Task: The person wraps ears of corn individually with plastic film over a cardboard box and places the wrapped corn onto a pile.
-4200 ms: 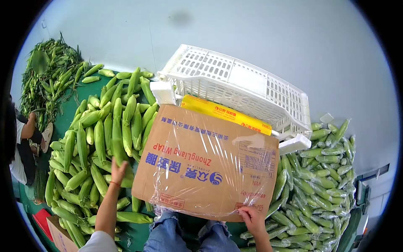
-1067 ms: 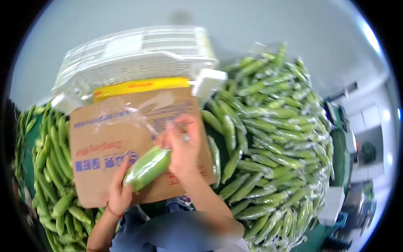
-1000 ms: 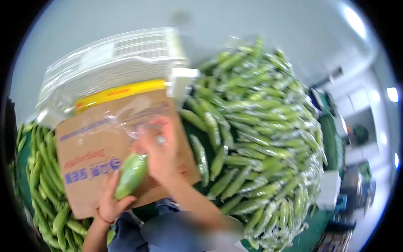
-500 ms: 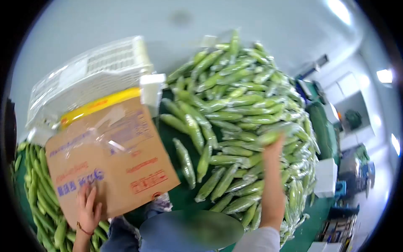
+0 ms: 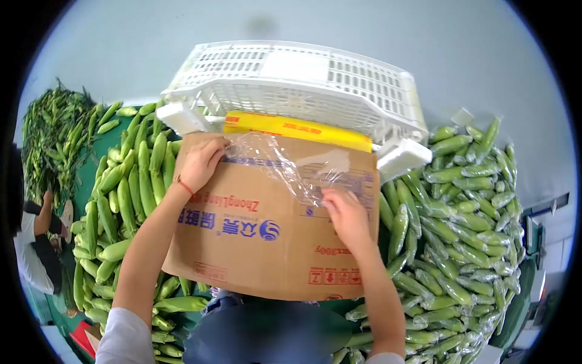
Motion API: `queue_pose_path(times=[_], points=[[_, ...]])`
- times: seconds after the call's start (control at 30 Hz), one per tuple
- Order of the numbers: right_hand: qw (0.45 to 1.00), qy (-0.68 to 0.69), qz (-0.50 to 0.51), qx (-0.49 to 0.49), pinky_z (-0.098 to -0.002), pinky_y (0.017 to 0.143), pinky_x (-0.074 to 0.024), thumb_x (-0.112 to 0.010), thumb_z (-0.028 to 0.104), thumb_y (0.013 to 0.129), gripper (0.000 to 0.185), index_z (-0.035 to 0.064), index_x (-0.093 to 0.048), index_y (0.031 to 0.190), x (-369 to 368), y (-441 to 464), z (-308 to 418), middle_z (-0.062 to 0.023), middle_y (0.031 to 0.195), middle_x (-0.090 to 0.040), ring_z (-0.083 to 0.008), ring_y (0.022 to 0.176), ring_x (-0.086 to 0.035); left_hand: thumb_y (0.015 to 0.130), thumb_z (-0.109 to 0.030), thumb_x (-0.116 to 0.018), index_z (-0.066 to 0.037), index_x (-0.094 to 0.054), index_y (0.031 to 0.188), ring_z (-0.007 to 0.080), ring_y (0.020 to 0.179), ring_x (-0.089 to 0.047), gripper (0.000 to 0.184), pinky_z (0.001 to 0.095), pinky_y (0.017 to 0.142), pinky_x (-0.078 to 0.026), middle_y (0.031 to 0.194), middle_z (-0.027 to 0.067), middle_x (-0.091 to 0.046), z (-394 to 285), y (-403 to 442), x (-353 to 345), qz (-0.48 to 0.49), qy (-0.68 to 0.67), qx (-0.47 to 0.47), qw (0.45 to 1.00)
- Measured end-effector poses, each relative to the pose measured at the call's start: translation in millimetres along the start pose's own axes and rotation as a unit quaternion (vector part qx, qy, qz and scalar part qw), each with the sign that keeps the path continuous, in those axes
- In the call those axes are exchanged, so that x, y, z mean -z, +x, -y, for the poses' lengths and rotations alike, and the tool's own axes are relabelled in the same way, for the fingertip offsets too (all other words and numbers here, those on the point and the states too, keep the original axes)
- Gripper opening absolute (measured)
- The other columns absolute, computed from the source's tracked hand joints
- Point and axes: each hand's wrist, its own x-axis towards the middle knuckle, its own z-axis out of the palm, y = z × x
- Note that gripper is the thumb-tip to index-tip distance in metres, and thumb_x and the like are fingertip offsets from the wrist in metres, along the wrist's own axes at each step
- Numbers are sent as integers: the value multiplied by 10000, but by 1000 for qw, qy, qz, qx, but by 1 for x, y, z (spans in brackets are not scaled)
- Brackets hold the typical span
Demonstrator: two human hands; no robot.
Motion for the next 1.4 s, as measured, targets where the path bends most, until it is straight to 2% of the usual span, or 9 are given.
queue_pose_path(times=[0.2, 0.33, 0.47, 0.57, 0.7, 0.9, 1.1, 1.23, 1.4], points=[[953, 173, -46, -246, -252, 682, -499, -516, 37, 933, 67, 13, -524, 996, 53, -81, 22, -40, 815, -596, -106, 716, -600, 986, -53, -453, -27, -467, 938, 83, 681, -524, 56, 259, 629, -462, 754, 15, -525, -52, -51, 75, -18, -442, 183, 878], [934, 200, 88, -282, -269, 666, -501, -539, 49, 938, 55, 0, -530, 961, 60, -156, 53, -56, 750, -625, -128, 691, -609, 844, -19, -598, -77, -530, 927, 278, 703, -625, 122, 350, 613, -509, 810, 101, -608, -69, -182, 113, 94, -139, 87, 982], [954, 98, 121, -255, -278, 626, -495, -543, 37, 930, 67, -23, -546, 901, 40, -172, 61, -116, 727, -674, -159, 675, -651, 759, -104, -727, -77, -561, 988, 272, 864, -619, 284, 367, 715, -512, 974, 93, -621, -74, -325, 85, 75, 8, -33, 997], [952, 62, 162, -252, -284, 623, -501, -550, 38, 925, 61, -21, -550, 909, 45, -161, 63, -111, 708, -674, -166, 653, -656, 748, -402, -724, -123, -535, 1220, 235, 1054, -550, 580, 382, 937, -412, 1192, 57, -560, -51, -414, 83, 359, 206, 88, 906], [947, 130, 141, -258, -238, 624, -456, -535, 40, 929, 70, -8, -556, 882, 38, -169, 45, -61, 705, -639, -102, 676, -599, 706, -397, -760, -115, -492, 1254, 280, 1093, -540, 673, 426, 871, -483, 1204, 97, -548, 15, -495, 69, 516, 244, 241, 785], [952, 66, 145, -260, -298, 654, -510, -562, 77, 921, 79, 1, -580, 919, 41, -166, 55, -94, 741, -686, -174, 714, -679, 713, -278, -768, -45, -490, 1199, 395, 1024, -544, 607, 488, 864, -476, 1095, 173, -579, -54, -454, 140, 330, 139, 386, 850], [947, 54, 141, -282, -321, 630, -511, -557, 136, 938, 107, 33, -584, 947, 41, -157, 72, -91, 732, -683, -205, 652, -665, 688, -144, -740, 22, -411, 1273, 225, 996, -555, 691, 349, 881, -458, 1105, 139, -547, -81, -373, 169, -167, -228, 490, 825], [946, -8, 140, -292, -291, 574, -499, -547, 110, 944, 99, 14, -570, 937, 37, -160, 78, -77, 731, -665, -165, 624, -648, 677, -110, -717, -144, -537, 1283, 347, 949, -583, 633, 391, 786, -540, 1179, 171, -544, -138, -197, 146, 178, 77, 60, 979], [954, 44, 104, -278, -354, 677, -534, -557, 116, 925, 76, 48, -553, 960, 48, -154, 114, -107, 797, -690, -278, 688, -674, 736, -154, -683, -345, -550, 1308, 240, 862, -611, 617, 333, 667, -553, 1090, 73, -581, -182, -95, 72, 186, 110, -207, 954]])
